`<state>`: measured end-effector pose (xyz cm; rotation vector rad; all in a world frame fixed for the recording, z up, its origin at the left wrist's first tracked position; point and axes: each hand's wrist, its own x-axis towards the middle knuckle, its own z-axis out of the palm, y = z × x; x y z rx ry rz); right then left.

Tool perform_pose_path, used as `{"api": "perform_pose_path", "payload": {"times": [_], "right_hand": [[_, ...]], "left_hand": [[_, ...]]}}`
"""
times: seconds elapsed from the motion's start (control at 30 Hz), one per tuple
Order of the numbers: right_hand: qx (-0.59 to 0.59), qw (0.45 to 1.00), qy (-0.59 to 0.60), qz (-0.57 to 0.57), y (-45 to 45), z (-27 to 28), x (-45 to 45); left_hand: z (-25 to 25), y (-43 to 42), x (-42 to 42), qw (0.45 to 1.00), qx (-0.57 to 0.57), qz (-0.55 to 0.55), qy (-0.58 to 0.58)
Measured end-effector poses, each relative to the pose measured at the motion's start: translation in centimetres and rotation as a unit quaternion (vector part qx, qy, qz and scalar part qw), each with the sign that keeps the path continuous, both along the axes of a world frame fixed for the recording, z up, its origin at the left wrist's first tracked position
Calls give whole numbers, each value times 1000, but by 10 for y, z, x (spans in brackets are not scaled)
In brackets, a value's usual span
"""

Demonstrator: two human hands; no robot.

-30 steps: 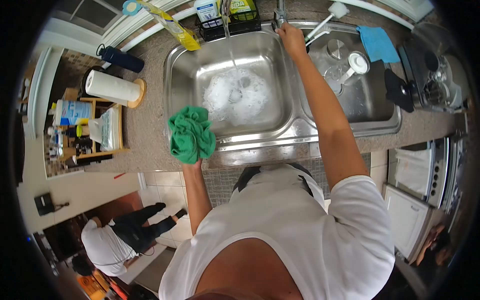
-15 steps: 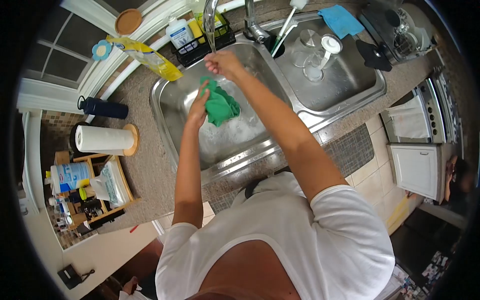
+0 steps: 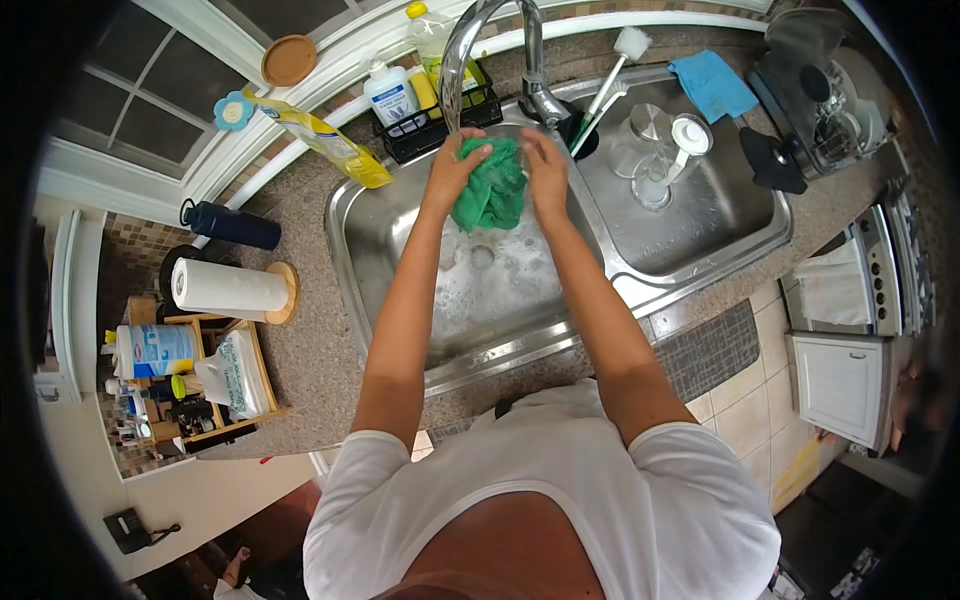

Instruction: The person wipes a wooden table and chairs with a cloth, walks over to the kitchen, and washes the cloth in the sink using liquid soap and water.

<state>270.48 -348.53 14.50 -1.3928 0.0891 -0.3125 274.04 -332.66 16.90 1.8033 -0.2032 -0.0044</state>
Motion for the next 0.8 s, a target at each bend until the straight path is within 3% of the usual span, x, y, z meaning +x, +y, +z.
{"api": "perform_pose_path", "payload": {"times": [0.07,0.1,0.17,0.23,0.27,0.3,0.33,0.37,0.43,0.5,0.53,0.63,0.73,0.8], "right_hand": [[82,993,84,-18,-5,-69,11],[192,967,161,32,-2,-65,6],[400,857,301,126,11,-41,-11],[458,844,223,167,21,-32,-6],[460,850,203,157,26,-30,3],[462,855,184,146,31,-27,7],[438,873,171,130,34,-6,4],[310,932,151,114,38,0,6],[36,991,106,75,47,12,12],[-201,979,37,11,61,35,-3],[-317,948,4,-21,65,42,-11],[-371,926,-71,-8,64,32,-15],[-371,925,20,79,46,31,-8],[-407,909,33,88,33,29,-8]], "left_hand": [[26,-14,-9,998,-41,25,-31],[35,-22,-14,994,-85,37,-57],[37,-28,-20,989,-135,45,-44],[34,-22,-22,988,-146,40,32],[15,-12,-15,997,-48,53,-2],[-3,-6,-13,995,-33,92,-10],[-16,-3,-14,991,-19,130,-18],[-28,-3,-13,986,-5,166,-28],[-23,-14,-30,944,-250,173,125],[-22,-19,-38,839,-459,134,261],[-41,-16,-32,802,-504,116,299],[-84,-13,-26,843,-445,136,269],[-95,-16,-19,879,-387,155,230],[-86,-8,-18,925,-250,132,254]]}}
